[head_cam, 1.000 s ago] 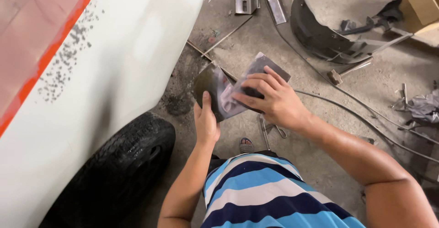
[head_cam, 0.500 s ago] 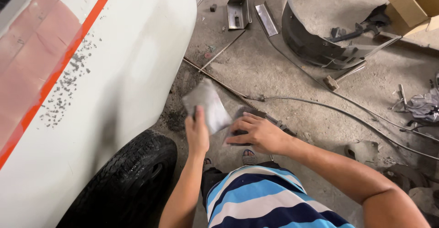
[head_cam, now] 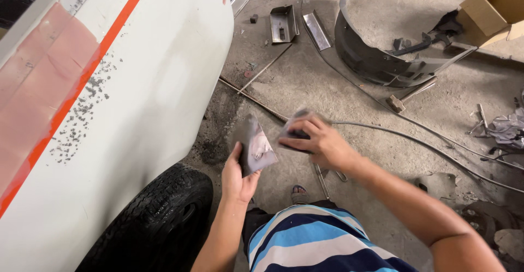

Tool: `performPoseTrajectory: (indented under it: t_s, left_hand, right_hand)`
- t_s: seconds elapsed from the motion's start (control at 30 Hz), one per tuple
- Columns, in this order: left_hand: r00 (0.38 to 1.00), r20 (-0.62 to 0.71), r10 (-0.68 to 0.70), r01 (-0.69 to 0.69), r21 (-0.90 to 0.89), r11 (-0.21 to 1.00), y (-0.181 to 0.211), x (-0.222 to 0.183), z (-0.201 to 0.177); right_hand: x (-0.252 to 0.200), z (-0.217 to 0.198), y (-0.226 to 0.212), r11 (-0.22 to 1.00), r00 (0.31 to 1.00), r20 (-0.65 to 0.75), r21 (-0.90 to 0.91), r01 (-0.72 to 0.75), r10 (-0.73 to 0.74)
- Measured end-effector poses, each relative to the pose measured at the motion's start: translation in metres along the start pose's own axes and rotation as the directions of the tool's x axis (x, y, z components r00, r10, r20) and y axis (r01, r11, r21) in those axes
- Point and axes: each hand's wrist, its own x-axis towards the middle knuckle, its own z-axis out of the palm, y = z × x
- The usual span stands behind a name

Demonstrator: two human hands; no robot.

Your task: The person scoops pink body filler from a can onto a metal spreader and applies it to the side fender of a white car. They then use a sanding block to smooth the applied filler along the fender surface.

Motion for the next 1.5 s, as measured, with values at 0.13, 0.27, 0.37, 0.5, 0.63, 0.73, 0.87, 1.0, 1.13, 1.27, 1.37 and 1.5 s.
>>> performPoseTrajectory:
  t_s: [0.13,0.27,0.37,0.5,0.63,0.73,0.87,1.0,1.13,1.27,1.37,1.5]
  left_hand:
    - [0.957,0.107,0.269,-0.274,0.638,0.720,-0.003,-0.004,0.006]
    - [0.831,0.277,0.483,-0.439,0.859,0.262,-0.018,0.013,0.003]
    - [0.904,-0.040,0.426,-0.105,0.944,0.312,-0.009,0.025,-0.003]
    - [0.894,-0.126,0.430,-0.337,0.442,0.831,0.005,0.028,0.001]
    - [0.965,-0.249,0.078,-0.045,0.137,0.990,-0.014,0.031,0.016]
    - [0.983,0.015,-0.185,0.185,-0.075,0.980,-0.023,0.041,0.018]
    - [0.975,0.222,-0.016,0.022,-0.023,1.000,-0.021,0.018,-0.002]
    - [0.994,-0.022,0.104,-0.103,0.034,0.994,-0.013,0.017,0.019]
    - [0.973,-0.061,0.224,-0.215,0.116,0.970,-0.017,0.013,0.026]
    - [0.944,0.112,0.310,-0.327,0.210,0.921,-0.017,0.015,0.021]
    - [0.960,0.057,0.276,-0.281,0.254,0.926,-0.018,0.017,0.018]
    - [0.910,0.225,0.349,-0.403,0.684,0.608,-0.017,0.016,0.008]
  right_hand:
    - [0.008,-0.018,0.014,0.998,0.999,-0.025,0.053,-0.023,0.024]
    - [0.008,-0.002,-0.020,0.989,0.992,-0.010,0.073,0.129,-0.128]
    - [0.000,0.005,-0.031,0.972,0.979,0.075,0.159,0.176,-0.189]
    - [-0.015,-0.002,-0.023,0.981,0.985,0.153,0.189,0.048,-0.078]
    - [-0.018,0.002,-0.040,0.863,0.968,-0.229,0.464,0.200,-0.101]
    - [-0.004,0.009,-0.045,0.813,0.974,-0.226,0.567,0.129,0.003]
    - [0.005,-0.013,-0.018,0.946,0.990,0.023,0.293,-0.137,0.137]
    - [0.011,-0.053,0.009,0.985,0.999,0.034,-0.174,-0.001,0.007]
    - [0.016,-0.049,-0.006,0.971,0.981,-0.120,-0.203,0.124,-0.151]
    - [0.025,-0.030,-0.022,0.991,0.981,0.180,-0.095,0.089,-0.071]
    - [0.029,-0.026,-0.015,0.988,0.990,0.118,-0.123,0.089,-0.075]
    - [0.032,-0.021,-0.002,0.984,0.991,0.109,-0.148,0.094,-0.078]
